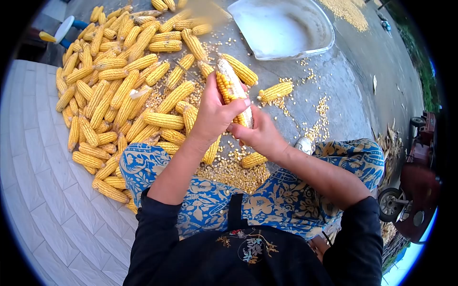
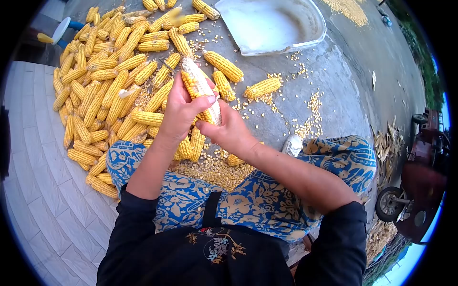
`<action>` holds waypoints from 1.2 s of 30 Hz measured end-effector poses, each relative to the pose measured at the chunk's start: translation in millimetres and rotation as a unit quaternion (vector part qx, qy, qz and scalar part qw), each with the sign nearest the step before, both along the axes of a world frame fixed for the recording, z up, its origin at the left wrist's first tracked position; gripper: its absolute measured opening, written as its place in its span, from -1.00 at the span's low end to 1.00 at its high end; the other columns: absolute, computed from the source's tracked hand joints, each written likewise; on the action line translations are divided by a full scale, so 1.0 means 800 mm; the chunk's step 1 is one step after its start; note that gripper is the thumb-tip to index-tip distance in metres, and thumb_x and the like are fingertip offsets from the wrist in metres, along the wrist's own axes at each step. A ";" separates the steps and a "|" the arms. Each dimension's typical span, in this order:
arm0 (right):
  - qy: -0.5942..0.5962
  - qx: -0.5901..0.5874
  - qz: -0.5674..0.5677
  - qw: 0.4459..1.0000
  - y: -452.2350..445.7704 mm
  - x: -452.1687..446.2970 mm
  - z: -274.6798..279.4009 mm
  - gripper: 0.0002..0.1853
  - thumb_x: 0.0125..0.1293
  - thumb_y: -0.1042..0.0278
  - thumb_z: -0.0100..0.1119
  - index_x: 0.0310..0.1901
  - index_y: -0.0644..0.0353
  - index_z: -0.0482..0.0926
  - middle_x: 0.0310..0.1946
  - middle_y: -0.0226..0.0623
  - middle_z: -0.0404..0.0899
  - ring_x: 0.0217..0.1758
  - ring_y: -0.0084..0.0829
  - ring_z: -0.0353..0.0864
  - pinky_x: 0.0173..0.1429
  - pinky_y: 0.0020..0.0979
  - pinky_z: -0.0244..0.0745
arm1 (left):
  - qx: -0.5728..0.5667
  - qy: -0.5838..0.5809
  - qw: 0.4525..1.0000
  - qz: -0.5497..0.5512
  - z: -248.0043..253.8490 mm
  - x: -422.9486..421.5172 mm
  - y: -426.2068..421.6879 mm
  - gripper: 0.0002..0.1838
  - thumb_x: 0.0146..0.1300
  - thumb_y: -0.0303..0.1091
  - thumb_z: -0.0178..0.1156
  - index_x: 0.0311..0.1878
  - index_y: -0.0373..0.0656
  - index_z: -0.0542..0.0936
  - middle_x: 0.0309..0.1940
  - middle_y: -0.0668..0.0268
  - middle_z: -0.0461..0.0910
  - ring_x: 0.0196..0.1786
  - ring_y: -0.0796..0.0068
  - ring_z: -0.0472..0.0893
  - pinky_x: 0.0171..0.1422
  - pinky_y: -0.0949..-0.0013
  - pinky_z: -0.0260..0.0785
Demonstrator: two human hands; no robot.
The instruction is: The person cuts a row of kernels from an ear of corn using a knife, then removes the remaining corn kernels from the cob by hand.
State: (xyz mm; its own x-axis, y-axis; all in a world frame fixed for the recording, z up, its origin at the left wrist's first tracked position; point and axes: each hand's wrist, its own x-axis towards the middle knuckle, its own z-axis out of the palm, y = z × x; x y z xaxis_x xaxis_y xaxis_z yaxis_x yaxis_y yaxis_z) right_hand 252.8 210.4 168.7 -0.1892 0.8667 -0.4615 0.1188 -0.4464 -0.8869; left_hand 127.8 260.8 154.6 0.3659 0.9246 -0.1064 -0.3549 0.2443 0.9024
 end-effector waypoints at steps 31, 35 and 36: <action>0.243 -0.200 0.032 0.949 -0.022 0.003 0.004 -0.76 0.16 0.30 0.14 -0.24 0.20 0.33 -0.53 -0.36 0.44 -0.53 -0.57 0.47 -0.57 -0.55 0.36 | -0.139 -0.109 0.984 -0.012 -0.017 -0.030 0.018 -0.72 0.18 -0.36 0.13 -0.06 -0.24 0.41 -0.37 0.22 0.56 -0.31 0.42 0.60 -0.17 0.39 0.48; 0.179 -0.181 0.035 0.967 -0.027 -0.002 0.000 -0.75 0.18 0.26 0.12 -0.22 0.18 0.33 -0.53 -0.35 0.45 -0.56 -0.57 0.46 -0.58 -0.56 0.35 | -0.146 -0.005 0.989 0.034 -0.027 -0.012 0.015 -0.71 0.13 -0.33 0.17 -0.10 -0.19 0.41 -0.39 0.23 0.54 -0.42 0.51 0.57 -0.37 0.48 0.45; 0.181 -0.177 0.025 0.967 -0.027 -0.001 0.001 -0.74 0.20 0.25 0.12 -0.20 0.18 0.32 -0.53 -0.34 0.45 -0.56 -0.57 0.45 -0.58 -0.56 0.35 | -0.145 -0.002 0.989 0.036 -0.022 -0.010 0.014 -0.67 0.12 -0.32 0.19 -0.07 -0.20 0.40 -0.37 0.23 0.55 -0.41 0.50 0.57 -0.35 0.47 0.46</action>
